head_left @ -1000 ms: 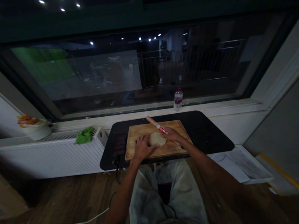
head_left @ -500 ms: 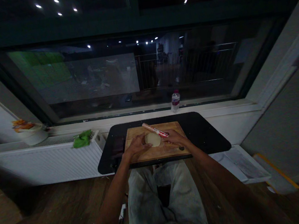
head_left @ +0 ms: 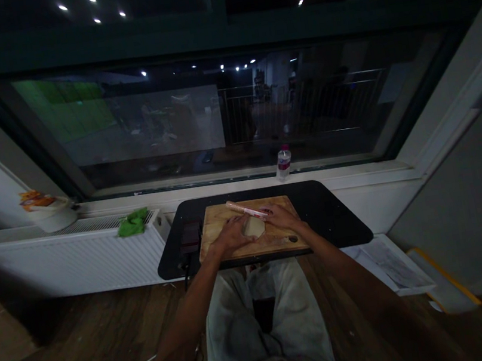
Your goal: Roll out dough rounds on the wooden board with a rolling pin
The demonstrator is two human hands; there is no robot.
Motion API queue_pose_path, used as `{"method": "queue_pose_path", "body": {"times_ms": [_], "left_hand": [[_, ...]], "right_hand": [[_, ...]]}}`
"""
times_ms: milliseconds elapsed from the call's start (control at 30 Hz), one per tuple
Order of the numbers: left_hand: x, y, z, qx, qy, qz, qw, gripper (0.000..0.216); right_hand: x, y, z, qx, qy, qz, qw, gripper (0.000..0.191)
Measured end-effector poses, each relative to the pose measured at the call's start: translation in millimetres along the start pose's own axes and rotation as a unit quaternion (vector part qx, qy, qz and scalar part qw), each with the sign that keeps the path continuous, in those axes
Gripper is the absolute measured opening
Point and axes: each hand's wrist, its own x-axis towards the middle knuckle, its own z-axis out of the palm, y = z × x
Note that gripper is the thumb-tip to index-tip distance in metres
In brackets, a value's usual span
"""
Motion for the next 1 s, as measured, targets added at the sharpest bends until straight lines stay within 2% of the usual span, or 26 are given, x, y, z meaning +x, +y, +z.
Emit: {"method": "queue_pose_path", "body": {"times_ms": [300,500,667,833,1000], "left_hand": [[1.4,-8.3,8.6,0.015,-0.018,0.06,0.998,0.09],[14.3,-10.3,17.2,0.052,0.001,0.151,0.987,0.091],[26.9,-10.1,24.8,0.074,0.001,0.202,0.977,0.07],[30.6,-7.7,29.6,0.093,0.008,0.199,0.975,0.062],[28.2,0.4,28.2,0.1,0.002,0.18,0.979,0.06]], "right_hand": [[6.7,7.2,9.7,0.035,0.016,-0.008,0.999,0.032],[4.9,12.5,10.5,0.099,0.038,0.018,0.994,0.033],[7.4,22.0,9.5,0.112,0.08,0.053,0.989,0.03],[7.6,27.5,9.9,0.136,0.084,0.037,0.987,0.035],[3.9,25.9,9.2,0.102,0.084,0.049,0.99,0.036]]}}
